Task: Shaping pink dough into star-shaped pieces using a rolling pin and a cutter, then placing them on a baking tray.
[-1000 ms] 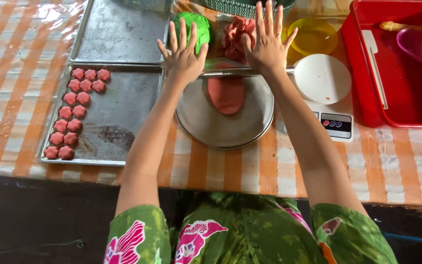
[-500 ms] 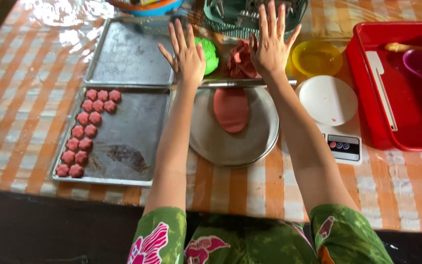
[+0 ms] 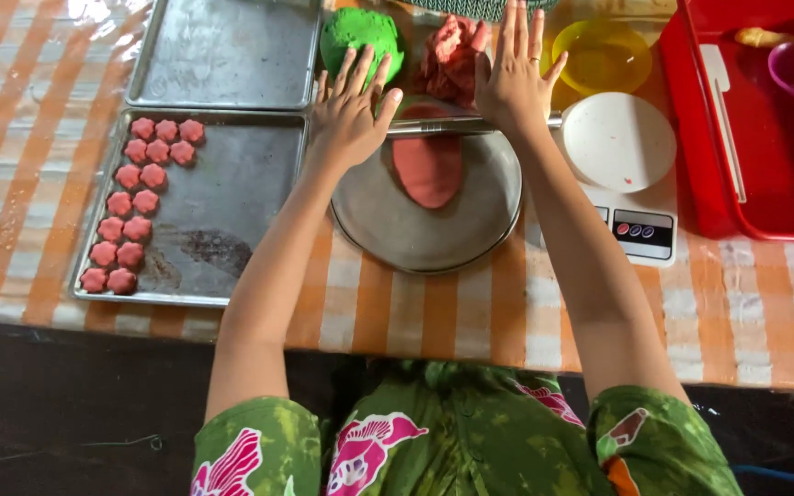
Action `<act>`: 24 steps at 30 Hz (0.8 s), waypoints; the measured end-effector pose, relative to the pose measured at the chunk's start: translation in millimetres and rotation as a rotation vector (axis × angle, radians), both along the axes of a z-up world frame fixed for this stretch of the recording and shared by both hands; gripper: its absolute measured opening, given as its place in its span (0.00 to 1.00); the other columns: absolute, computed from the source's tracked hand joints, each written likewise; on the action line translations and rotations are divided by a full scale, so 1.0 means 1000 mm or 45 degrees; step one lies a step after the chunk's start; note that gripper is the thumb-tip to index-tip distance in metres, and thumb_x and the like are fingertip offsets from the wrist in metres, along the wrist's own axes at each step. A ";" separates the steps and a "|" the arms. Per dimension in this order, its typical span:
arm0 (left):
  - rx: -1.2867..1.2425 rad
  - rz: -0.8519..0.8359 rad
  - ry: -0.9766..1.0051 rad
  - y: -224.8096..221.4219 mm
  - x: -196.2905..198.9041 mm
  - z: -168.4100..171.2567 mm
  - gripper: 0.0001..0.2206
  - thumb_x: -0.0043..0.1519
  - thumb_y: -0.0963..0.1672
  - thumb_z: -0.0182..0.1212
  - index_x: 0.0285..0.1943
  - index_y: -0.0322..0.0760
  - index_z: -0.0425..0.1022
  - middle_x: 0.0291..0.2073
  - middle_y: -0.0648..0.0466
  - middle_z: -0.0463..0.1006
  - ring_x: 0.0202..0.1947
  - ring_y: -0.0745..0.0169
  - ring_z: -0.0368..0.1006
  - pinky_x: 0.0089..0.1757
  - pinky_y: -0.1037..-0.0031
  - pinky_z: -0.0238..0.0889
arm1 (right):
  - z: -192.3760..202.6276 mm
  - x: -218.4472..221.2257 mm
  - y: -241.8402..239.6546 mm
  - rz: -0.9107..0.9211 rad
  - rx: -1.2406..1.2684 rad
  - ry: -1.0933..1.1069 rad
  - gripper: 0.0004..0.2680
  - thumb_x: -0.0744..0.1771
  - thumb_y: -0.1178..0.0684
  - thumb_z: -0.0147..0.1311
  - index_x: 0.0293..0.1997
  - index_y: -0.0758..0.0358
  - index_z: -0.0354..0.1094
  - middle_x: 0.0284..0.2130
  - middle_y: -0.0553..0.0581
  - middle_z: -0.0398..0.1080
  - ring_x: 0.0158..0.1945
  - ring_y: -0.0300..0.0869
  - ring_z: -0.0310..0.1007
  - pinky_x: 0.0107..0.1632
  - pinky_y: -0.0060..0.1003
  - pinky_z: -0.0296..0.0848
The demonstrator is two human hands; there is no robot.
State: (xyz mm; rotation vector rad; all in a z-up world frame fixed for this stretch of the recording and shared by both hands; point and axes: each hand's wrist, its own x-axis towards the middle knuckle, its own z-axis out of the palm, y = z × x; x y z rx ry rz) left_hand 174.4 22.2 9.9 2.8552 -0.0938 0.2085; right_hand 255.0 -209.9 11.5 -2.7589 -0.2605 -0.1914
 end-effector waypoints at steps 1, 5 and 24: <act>-0.082 -0.040 0.067 0.000 -0.004 0.007 0.32 0.68 0.59 0.23 0.81 0.53 0.48 0.79 0.58 0.42 0.78 0.63 0.31 0.70 0.54 0.22 | 0.003 -0.002 0.001 0.007 -0.029 0.006 0.25 0.76 0.40 0.33 0.80 0.56 0.25 0.80 0.51 0.28 0.80 0.48 0.20 0.73 0.75 0.30; -0.085 -0.149 0.041 0.007 -0.011 -0.008 0.34 0.67 0.60 0.18 0.81 0.49 0.47 0.79 0.55 0.44 0.78 0.62 0.32 0.70 0.56 0.19 | 0.008 -0.017 -0.001 0.022 -0.022 0.036 0.26 0.74 0.43 0.34 0.80 0.57 0.23 0.80 0.51 0.27 0.80 0.46 0.18 0.74 0.72 0.26; 0.198 -0.438 0.093 0.004 -0.098 0.005 0.60 0.50 0.72 0.48 0.80 0.31 0.41 0.79 0.43 0.45 0.78 0.49 0.36 0.70 0.55 0.28 | -0.042 -0.072 -0.045 0.410 -0.283 -0.447 0.19 0.74 0.40 0.34 0.67 0.54 0.69 0.63 0.54 0.70 0.70 0.51 0.62 0.66 0.64 0.52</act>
